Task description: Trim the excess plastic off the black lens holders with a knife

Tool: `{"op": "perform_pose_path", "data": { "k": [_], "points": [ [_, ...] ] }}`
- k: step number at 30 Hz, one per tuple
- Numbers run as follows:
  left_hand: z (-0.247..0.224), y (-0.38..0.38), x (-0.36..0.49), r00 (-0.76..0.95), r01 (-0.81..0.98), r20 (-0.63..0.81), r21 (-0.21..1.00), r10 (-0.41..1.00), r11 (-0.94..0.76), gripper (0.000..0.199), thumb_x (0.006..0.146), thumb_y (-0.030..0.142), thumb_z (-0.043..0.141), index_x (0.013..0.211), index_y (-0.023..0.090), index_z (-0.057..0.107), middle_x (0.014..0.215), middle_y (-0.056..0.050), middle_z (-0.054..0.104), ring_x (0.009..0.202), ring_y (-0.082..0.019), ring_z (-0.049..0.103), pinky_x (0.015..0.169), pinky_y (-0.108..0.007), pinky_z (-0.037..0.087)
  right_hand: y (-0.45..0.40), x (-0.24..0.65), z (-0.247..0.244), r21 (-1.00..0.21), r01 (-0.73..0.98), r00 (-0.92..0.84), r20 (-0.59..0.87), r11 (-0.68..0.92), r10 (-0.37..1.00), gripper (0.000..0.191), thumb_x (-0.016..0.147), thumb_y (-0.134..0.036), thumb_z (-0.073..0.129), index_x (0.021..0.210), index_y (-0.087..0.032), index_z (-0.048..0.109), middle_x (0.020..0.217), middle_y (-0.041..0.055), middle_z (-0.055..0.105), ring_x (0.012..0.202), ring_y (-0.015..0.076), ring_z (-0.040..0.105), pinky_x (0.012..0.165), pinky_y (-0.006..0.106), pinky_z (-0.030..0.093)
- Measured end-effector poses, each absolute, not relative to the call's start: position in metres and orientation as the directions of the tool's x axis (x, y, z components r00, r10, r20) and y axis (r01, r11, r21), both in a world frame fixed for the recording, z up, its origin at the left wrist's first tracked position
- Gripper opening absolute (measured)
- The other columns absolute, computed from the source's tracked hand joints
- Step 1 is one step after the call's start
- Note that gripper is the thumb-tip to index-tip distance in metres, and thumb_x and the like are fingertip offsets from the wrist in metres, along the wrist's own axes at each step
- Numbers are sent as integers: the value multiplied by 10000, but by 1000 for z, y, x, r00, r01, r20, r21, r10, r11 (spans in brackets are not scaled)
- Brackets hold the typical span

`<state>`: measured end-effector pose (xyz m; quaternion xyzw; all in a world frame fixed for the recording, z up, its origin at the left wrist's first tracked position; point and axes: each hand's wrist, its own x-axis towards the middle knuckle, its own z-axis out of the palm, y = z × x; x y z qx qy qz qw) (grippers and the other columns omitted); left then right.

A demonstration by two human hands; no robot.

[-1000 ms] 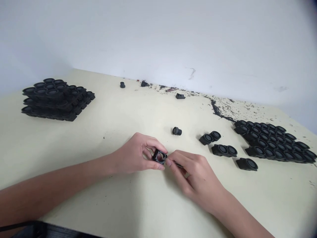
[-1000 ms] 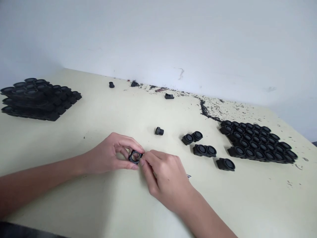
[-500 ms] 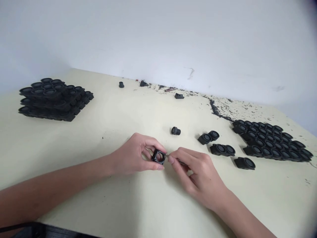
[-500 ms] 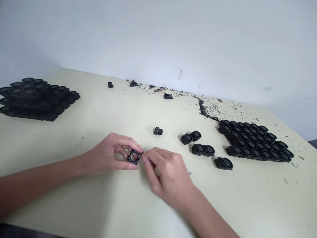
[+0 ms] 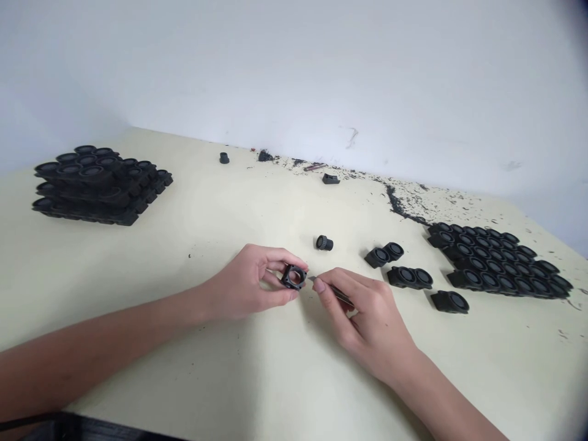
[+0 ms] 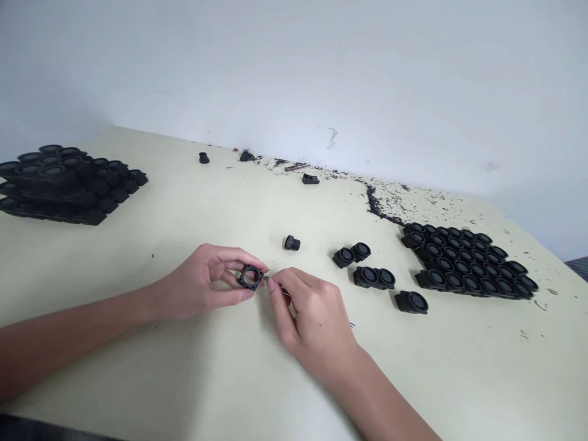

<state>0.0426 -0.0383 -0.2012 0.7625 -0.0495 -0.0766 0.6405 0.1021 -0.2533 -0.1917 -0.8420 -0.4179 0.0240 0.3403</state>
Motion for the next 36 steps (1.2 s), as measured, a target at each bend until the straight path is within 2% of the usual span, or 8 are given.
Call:
{"op": "perform_pose_path", "data": {
  "k": [4, 8, 11, 16, 19, 22, 25, 36],
  "points": [
    [-203, -38, 44, 988, 37, -57, 990, -146, -139, 434, 801, 285, 773, 1221, 269, 665, 1151, -22, 665, 1024, -128, 662, 907, -238, 585, -253, 102, -190, -625, 676, 649, 255, -389, 717, 222, 983, -223, 487, 801, -149, 590, 667, -25, 507, 549, 46, 359, 538, 228, 284],
    [-205, -37, 46, 990, -55, 27, 978, -142, -199, 387, 689, 348, 865, 1035, 253, 722, 1087, -7, 596, 892, -97, 628, 747, -198, 582, -252, 102, -189, -656, 680, 615, 269, -326, 741, 220, 977, -210, 499, 789, -145, 593, 663, -24, 500, 561, 44, 374, 530, 220, 282],
    [-205, -36, 47, 989, -72, 47, 980, -137, -185, 366, 639, 310, 897, 940, 224, 707, 1019, 3, 563, 845, -85, 611, 714, -189, 569, -250, 98, -190, -678, 683, 567, 260, -270, 781, 173, 972, -193, 500, 848, -154, 614, 700, -23, 529, 579, 40, 409, 533, 206, 297],
    [-206, -38, 47, 988, -57, 34, 987, -151, -151, 374, 647, 299, 892, 941, 193, 687, 1041, -9, 601, 815, -89, 629, 700, -197, 556, -248, 93, -194, -662, 703, 547, 271, -258, 792, 166, 976, -195, 490, 884, -160, 625, 731, -19, 554, 597, 49, 424, 556, 210, 320],
    [-206, -38, 47, 987, -26, 3, 990, -164, -137, 434, 650, 331, 892, 1000, 190, 677, 1101, -31, 654, 874, -123, 667, 765, -225, 576, -248, 93, -197, -650, 703, 568, 270, -289, 777, 168, 978, -202, 495, 869, -162, 617, 724, -23, 548, 588, 47, 412, 554, 213, 315],
    [-205, -37, 45, 978, 3, -33, 989, -205, -145, 414, 719, 325, 848, 1073, 199, 674, 1049, -30, 702, 925, -140, 692, 847, -244, 588, -249, 95, -198, -638, 704, 592, 284, -311, 754, 158, 975, -202, 503, 861, -164, 606, 716, -26, 532, 581, 45, 395, 549, 213, 304],
    [-203, -37, 44, 974, 10, -42, 990, -225, -140, 367, 777, 304, 802, 1105, 198, 677, 1002, -21, 722, 936, -132, 698, 857, -223, 586, -250, 96, -198, -633, 716, 573, 293, -294, 766, 139, 969, -193, 506, 880, -167, 609, 720, -25, 531, 593, 48, 407, 560, 213, 312],
    [-204, -38, 46, 974, 78, -95, 993, -206, -89, 405, 704, 308, 861, 1054, 174, 709, 930, -28, 741, 880, -124, 703, 794, -180, 575, -250, 94, -199, -560, 782, 504, 308, -275, 807, 171, 970, -189, 489, 867, -172, 626, 708, -14, 523, 606, 67, 414, 559, 227, 306]
  ]
}}
